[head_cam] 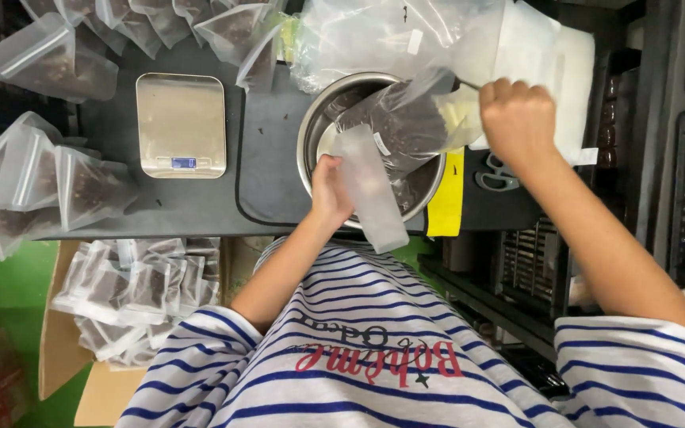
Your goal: Scooping coffee beans into small plastic bags and weighing them on a digital scale for packaging.
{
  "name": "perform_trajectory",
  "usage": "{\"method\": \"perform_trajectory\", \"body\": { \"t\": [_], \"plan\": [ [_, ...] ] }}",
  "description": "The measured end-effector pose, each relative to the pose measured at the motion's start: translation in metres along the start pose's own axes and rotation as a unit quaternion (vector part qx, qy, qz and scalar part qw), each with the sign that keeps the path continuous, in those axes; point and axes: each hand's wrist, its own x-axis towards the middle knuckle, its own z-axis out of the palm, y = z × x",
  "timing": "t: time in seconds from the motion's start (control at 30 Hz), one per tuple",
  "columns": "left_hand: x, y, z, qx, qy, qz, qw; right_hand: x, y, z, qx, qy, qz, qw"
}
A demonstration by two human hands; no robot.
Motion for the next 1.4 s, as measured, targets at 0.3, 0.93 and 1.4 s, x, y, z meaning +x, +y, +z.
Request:
{"method": "perform_trajectory", "body": {
  "t": [0.3, 0.93, 1.4],
  "plan": [
    [0.0, -0.006, 0.018, -0.037, -0.007, 0.019, 0.999, 0.006, 0.007, -0.058, 0.249, -0.09, 0.09, 0.96],
    [-0.085, 0.024, 0.054, 0.364, -0.227, 0.229, 0.874, -0.034, 0.048, -0.036, 0.404, -0.203, 0.307, 0.837],
    [-0.031, 0.068, 0.092, 0.805, -0.151, 0.444, 0.364, -0.022, 0.085, -0.075, 0.404, -0.157, 0.282, 0.856]
  ]
}}
